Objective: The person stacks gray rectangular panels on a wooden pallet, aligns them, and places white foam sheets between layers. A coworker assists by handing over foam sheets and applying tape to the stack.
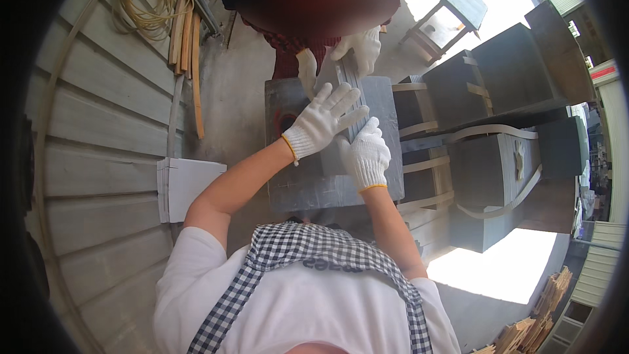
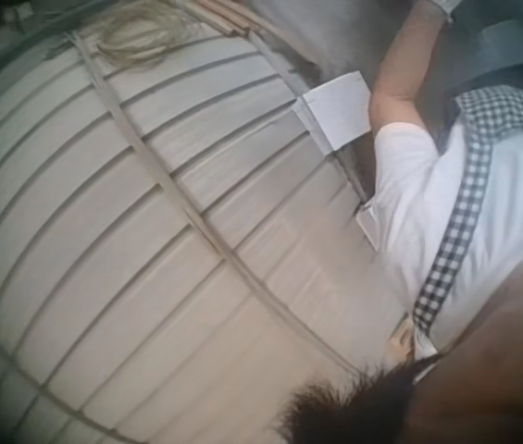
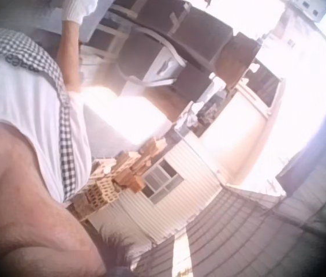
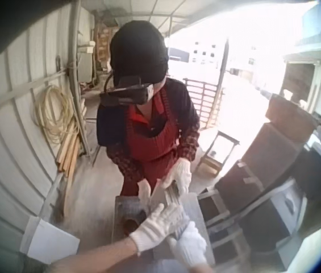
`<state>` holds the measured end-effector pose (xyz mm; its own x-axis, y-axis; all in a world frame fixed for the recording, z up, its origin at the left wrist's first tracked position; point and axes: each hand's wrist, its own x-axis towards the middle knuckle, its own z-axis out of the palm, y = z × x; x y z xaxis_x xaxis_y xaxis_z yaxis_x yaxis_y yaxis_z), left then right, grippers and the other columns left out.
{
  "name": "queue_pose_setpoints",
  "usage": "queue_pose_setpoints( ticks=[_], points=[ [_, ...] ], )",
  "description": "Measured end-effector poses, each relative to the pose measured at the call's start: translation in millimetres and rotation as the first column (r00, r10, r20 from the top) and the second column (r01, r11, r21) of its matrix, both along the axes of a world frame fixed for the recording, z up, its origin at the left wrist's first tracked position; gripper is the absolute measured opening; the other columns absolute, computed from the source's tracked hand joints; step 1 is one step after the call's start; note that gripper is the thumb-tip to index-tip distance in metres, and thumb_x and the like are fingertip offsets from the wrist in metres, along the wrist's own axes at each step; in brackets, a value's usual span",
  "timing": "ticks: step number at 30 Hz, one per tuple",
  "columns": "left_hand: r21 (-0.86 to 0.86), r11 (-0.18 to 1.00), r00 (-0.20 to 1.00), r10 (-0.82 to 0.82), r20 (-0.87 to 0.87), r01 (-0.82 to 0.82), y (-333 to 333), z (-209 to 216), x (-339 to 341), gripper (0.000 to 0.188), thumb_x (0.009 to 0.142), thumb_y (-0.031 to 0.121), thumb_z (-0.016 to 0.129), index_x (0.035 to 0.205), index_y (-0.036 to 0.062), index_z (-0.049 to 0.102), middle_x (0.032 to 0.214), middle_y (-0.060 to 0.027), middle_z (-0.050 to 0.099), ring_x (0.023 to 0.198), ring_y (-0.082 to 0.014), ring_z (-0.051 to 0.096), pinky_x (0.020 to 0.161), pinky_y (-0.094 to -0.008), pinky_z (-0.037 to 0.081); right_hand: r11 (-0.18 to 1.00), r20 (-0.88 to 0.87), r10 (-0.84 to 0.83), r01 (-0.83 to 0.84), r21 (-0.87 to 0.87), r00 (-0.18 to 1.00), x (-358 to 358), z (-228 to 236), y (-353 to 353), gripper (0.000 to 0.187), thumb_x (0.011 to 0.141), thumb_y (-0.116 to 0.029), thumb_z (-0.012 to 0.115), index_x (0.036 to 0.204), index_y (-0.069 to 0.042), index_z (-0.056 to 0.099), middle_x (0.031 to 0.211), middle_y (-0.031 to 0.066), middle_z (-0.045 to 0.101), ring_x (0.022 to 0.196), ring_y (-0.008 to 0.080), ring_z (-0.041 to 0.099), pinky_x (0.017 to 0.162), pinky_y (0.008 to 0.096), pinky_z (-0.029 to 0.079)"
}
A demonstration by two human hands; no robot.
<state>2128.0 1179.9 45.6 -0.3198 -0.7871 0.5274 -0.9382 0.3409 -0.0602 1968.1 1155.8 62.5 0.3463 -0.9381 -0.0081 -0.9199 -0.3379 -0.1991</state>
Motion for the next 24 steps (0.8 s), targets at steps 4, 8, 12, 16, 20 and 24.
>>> queue_pose_setpoints(
  ticks=[4,8,12,16,20,24],
  points=[
    [0.142,0.934,0.944,-0.331,0.000,0.327,-31.9,16.6,8.7,0.058,0.081,0.016,0.062,0.138,0.0161,0.051,0.126,-0.0073,0.056,0.132,-0.0256,0.045,0.115,-0.0462,0.031,0.987,0.166,0.090,-0.111,0.120,0.982,-4.5,15.5,1.9,0.083,0.079,-0.051,0.072,0.132,0.007,0.045,0.105,0.0271,0.065,0.090,0.0401,0.068,0.077,0.0467,0.054],
    [0.275,0.887,0.915,-0.399,0.054,0.370,-43.2,24.9,12.9,0.052,0.072,0.014,0.067,0.123,0.0120,0.057,0.110,-0.0065,0.056,0.118,-0.0253,0.050,0.112,-0.0446,0.034,0.854,0.744,-0.203,-0.256,0.452,0.636,-50.8,-24.2,-15.5,0.076,0.094,-0.051,0.058,0.146,0.001,0.037,0.129,0.0220,0.061,0.113,0.0308,0.063,0.095,0.0391,0.048],
    [0.330,0.847,0.893,-0.448,0.025,0.416,-41.4,35.7,15.8,0.046,0.065,0.010,0.070,0.110,0.0098,0.058,0.108,-0.0072,0.055,0.114,-0.0267,0.051,0.111,-0.0437,0.035,0.620,0.640,-0.768,-0.248,0.745,0.001,-62.0,-70.6,10.6,0.073,0.100,-0.056,0.046,0.149,-0.003,0.038,0.145,0.0141,0.050,0.132,0.0251,0.047,0.111,0.0375,0.033],
    [0.298,0.833,0.871,-0.491,0.012,0.465,-40.7,26.4,25.8,0.056,0.057,0.013,0.078,0.109,0.0093,0.057,0.108,-0.0072,0.056,0.113,-0.0275,0.051,0.108,-0.0420,0.037,0.429,0.405,-0.895,-0.108,0.897,-0.187,-39.2,-118.5,46.8,0.080,0.099,-0.063,0.040,0.156,-0.009,0.026,0.163,0.0078,0.023,0.150,0.0247,0.022,0.120,0.0391,0.018],
    [0.297,0.803,0.842,-0.540,-0.001,0.516,-42.5,27.1,27.5,0.064,0.051,0.020,0.085,0.108,0.0103,0.057,0.108,-0.0065,0.056,0.111,-0.0275,0.052,0.104,-0.0413,0.038,0.204,0.196,-0.894,0.024,0.979,-0.402,-23.4,-194.7,49.1,0.076,0.098,-0.065,0.029,0.157,-0.016,0.025,0.162,0.0038,0.029,0.149,0.0243,0.025,0.121,0.0382,0.017],
    [0.343,0.753,0.809,-0.587,-0.037,0.562,-43.7,28.7,34.4,0.066,0.053,0.023,0.087,0.110,0.0109,0.057,0.108,-0.0063,0.057,0.110,-0.0270,0.053,0.106,-0.0421,0.036,0.467,0.250,-0.733,-0.200,0.862,-0.632,-10.5,-232.4,45.7,0.075,0.098,-0.066,0.025,0.155,-0.017,0.028,0.160,0.0038,0.032,0.147,0.0258,0.028,0.121,0.0408,0.018]
  ],
)
